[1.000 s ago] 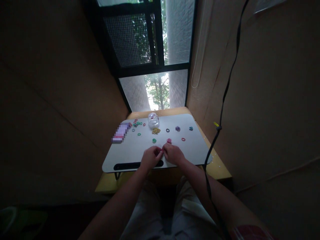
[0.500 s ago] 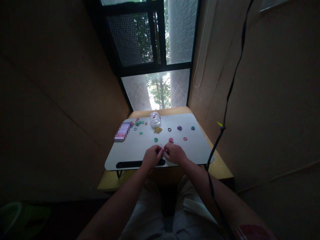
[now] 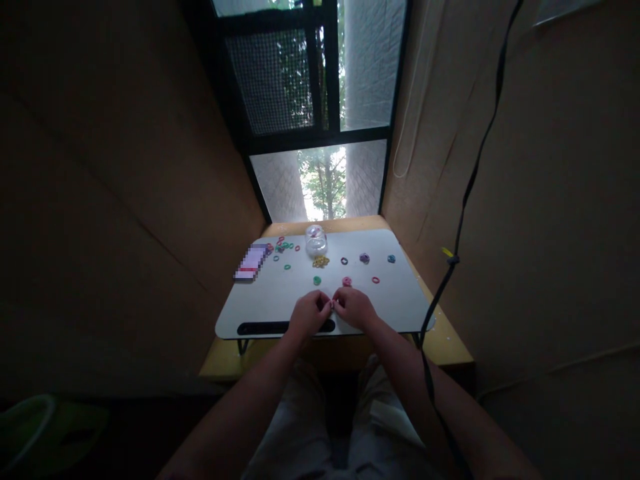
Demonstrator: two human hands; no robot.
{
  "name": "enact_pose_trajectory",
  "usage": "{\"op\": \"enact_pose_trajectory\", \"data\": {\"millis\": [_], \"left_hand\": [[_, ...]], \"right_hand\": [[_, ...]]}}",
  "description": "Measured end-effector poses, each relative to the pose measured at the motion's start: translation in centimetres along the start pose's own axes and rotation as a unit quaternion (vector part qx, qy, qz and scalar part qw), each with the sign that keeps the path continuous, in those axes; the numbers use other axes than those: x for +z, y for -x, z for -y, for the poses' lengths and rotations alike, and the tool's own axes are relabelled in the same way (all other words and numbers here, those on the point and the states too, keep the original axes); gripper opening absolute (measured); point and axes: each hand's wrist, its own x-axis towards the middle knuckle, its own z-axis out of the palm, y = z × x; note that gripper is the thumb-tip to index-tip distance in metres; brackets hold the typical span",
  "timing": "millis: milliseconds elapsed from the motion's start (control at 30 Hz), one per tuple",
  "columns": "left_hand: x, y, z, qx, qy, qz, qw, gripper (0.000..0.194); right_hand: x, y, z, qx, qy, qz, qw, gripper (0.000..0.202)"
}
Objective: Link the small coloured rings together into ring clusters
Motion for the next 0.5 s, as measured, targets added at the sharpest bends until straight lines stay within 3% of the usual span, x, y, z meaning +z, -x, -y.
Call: {"op": "enact_pose_trajectory", "data": {"millis": [500], "left_hand": [[-0.05,-0.02,-0.08,0.004,-0.018,0.001,1.0,0.015]], "right_hand": [[0.03,0.83,0.39,-0.005,0.013,-0.026,1.0,0.011]]}}
